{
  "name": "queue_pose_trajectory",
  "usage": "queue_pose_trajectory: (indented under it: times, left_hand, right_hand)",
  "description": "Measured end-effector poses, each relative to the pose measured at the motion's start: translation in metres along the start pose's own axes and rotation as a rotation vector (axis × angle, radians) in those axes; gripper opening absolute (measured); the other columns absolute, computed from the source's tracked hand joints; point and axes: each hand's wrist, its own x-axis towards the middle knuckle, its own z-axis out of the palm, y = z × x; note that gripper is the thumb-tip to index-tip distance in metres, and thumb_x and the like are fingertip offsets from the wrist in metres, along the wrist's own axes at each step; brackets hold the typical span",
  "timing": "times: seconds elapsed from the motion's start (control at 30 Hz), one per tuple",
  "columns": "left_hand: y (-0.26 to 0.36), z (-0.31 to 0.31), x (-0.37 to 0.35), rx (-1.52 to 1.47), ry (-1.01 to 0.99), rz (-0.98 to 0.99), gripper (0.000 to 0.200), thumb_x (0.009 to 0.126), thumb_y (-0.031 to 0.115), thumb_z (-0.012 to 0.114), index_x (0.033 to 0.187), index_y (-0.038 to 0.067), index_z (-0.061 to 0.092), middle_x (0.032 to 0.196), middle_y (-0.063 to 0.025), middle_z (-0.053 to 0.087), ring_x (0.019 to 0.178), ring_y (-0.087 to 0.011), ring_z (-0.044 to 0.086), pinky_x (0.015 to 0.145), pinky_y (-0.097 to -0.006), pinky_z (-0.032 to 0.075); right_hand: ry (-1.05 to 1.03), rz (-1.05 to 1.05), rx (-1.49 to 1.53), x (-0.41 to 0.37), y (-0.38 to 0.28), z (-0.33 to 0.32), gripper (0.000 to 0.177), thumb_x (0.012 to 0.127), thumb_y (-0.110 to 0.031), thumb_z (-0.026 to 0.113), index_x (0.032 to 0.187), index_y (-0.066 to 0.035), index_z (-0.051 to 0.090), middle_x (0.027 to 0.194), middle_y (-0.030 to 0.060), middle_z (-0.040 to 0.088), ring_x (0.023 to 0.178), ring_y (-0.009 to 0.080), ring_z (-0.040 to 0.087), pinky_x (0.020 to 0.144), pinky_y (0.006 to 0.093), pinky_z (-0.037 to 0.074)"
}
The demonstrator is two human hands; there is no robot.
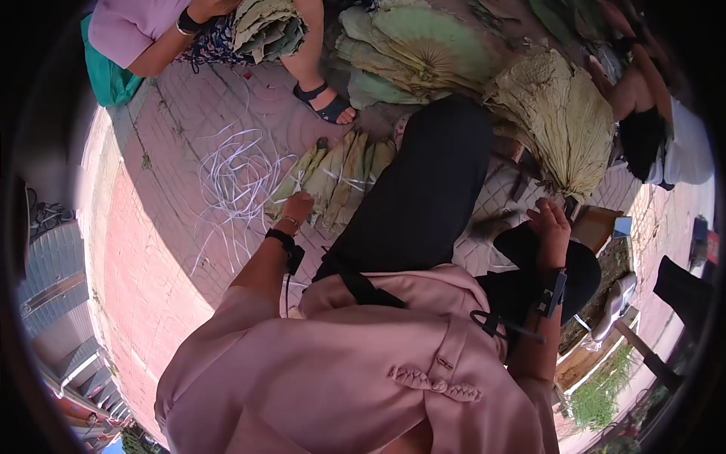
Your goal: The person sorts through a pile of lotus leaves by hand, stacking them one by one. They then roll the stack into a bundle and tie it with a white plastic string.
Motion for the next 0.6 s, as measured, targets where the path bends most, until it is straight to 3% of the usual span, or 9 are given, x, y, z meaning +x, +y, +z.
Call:
queue_pose_trajectory:
  times: [0.1, 0.17, 0.2, 0.27, 0.4, 0.5, 0.6]
  left_hand:
    - [0.026, 0.028, -0.003, 0.006, -0.189, -0.086, 0.032, 0.075, 0.031, 0.06, 0.097, 0.008, 0.061, 0.093, -0.019, 0.062, 0.092, -0.038, 0.058, 0.081, -0.0406, 0.048]
    - [0.047, 0.041, -0.009, -0.08, -0.234, -0.162, 0.054, 0.073, 0.037, 0.062, 0.118, 0.01, 0.05, 0.116, -0.0173, 0.055, 0.106, -0.0376, 0.053, 0.089, -0.0429, 0.042]
    - [0.059, 0.043, -0.009, -0.089, -0.243, -0.161, 0.054, 0.073, 0.037, 0.062, 0.118, 0.01, 0.05, 0.116, -0.0173, 0.055, 0.106, -0.0376, 0.053, 0.089, -0.0429, 0.042]
    - [0.082, 0.045, -0.01, -0.019, -0.262, -0.303, 0.08, 0.068, 0.044, 0.066, 0.134, 0.016, 0.031, 0.133, -0.0149, 0.04, 0.117, -0.0363, 0.045, 0.095, -0.0467, 0.036]
    - [0.107, 0.044, 0.0, -0.025, -0.298, -0.353, 0.089, 0.064, 0.048, 0.07, 0.135, 0.018, 0.025, 0.133, -0.0142, 0.037, 0.121, -0.0338, 0.041, 0.095, -0.0491, 0.033]
    - [0.117, 0.042, 0.008, 0.136, -0.289, -0.394, 0.088, 0.061, 0.051, 0.071, 0.13, 0.018, 0.028, 0.123, -0.0143, 0.045, 0.115, -0.0337, 0.047, 0.093, -0.0482, 0.036]
    - [0.105, 0.047, 0.014, 0.195, -0.31, -0.372, 0.079, 0.066, 0.047, 0.069, 0.127, 0.018, 0.029, 0.114, -0.0133, 0.05, 0.108, -0.0333, 0.052, 0.091, -0.0471, 0.037]
  right_hand:
    - [-0.007, 0.062, -0.023, -0.005, 0.008, 0.01, 0.026, 0.089, -0.023, 0.056, 0.105, -0.003, 0.059, 0.094, 0.003, 0.062, 0.081, 0.0132, 0.061, 0.069, 0.0232, 0.047]
    - [-0.011, 0.052, -0.044, -0.008, 0.009, 0.014, 0.025, 0.088, -0.023, 0.056, 0.103, -0.003, 0.06, 0.088, 0.0029, 0.062, 0.077, 0.0124, 0.061, 0.067, 0.0229, 0.047]
    - [-0.014, 0.069, -0.061, -0.01, 0.008, 0.016, 0.025, 0.088, -0.024, 0.057, 0.103, -0.003, 0.06, 0.086, 0.003, 0.062, 0.076, 0.0122, 0.061, 0.067, 0.023, 0.047]
    - [-0.021, 0.083, -0.085, -0.012, 0.007, 0.017, 0.025, 0.088, -0.025, 0.058, 0.1, -0.003, 0.06, 0.081, 0.0033, 0.063, 0.073, 0.0114, 0.06, 0.065, 0.0225, 0.046]
    - [-0.057, 0.123, -0.11, -0.007, 0.011, 0.014, 0.024, 0.087, -0.024, 0.058, 0.098, -0.003, 0.061, 0.082, 0.0032, 0.062, 0.073, 0.011, 0.06, 0.064, 0.0216, 0.046]
    - [-0.037, 0.147, -0.143, -0.006, 0.007, 0.018, 0.023, 0.087, -0.023, 0.058, 0.097, -0.003, 0.061, 0.081, 0.003, 0.062, 0.073, 0.0106, 0.06, 0.063, 0.0212, 0.046]
    - [-0.019, 0.178, -0.173, -0.001, 0.005, 0.02, 0.024, 0.087, -0.023, 0.058, 0.099, -0.002, 0.061, 0.082, 0.003, 0.062, 0.074, 0.0109, 0.061, 0.063, 0.0214, 0.046]
